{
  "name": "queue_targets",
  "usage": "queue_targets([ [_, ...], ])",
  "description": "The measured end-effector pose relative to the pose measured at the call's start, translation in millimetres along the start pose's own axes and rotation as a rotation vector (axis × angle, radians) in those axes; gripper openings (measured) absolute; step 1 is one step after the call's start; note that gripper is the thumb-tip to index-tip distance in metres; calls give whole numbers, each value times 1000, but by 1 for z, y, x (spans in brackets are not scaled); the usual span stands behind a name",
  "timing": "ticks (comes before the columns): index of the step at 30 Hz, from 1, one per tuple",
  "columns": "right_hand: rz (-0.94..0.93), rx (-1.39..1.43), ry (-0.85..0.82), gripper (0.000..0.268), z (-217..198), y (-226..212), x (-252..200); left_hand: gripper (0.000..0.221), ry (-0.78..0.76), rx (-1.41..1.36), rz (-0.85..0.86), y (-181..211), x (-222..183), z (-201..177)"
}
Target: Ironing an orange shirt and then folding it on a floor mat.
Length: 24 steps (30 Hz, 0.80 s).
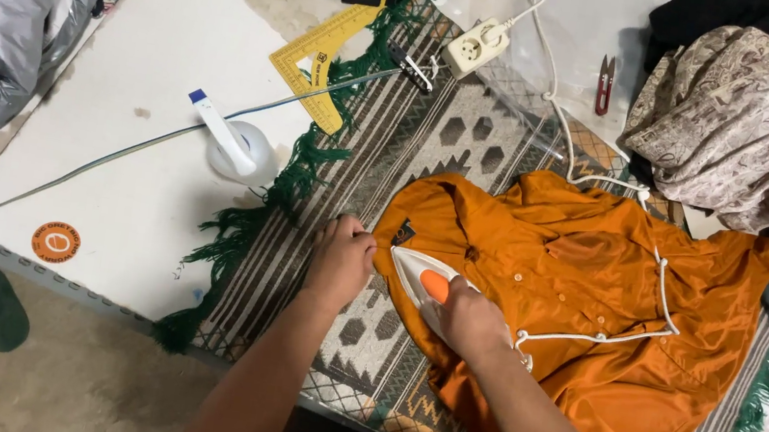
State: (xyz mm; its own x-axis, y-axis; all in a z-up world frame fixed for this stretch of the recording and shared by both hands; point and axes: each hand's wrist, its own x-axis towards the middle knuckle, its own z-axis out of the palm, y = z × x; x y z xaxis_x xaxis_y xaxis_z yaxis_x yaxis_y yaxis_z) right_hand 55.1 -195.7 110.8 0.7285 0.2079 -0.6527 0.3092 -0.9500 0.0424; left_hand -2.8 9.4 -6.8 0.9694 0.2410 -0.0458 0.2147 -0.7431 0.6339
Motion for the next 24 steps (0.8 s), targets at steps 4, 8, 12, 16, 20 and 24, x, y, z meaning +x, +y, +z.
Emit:
queue_targets([
  [4,130,125,62,37,27,34,33,10,-8,34,-12,-5,0,4],
  [8,73,81,19,40,5,14,11,10,-30,47,-48,-3,-1,5],
  [12,-20,-13,-22,37,10,15,7,12,-27,71,-50,-3,0,3],
  [16,94,56,77,34,32,57,41,11,-53,100,-40,-1,0,1],
  [20,114,114,93,40,17,72,21,5,-53,116,-60,7,3,-6],
  [24,169,272,218,55,-25,91,-34,16,42,71,94,2,-5,9],
])
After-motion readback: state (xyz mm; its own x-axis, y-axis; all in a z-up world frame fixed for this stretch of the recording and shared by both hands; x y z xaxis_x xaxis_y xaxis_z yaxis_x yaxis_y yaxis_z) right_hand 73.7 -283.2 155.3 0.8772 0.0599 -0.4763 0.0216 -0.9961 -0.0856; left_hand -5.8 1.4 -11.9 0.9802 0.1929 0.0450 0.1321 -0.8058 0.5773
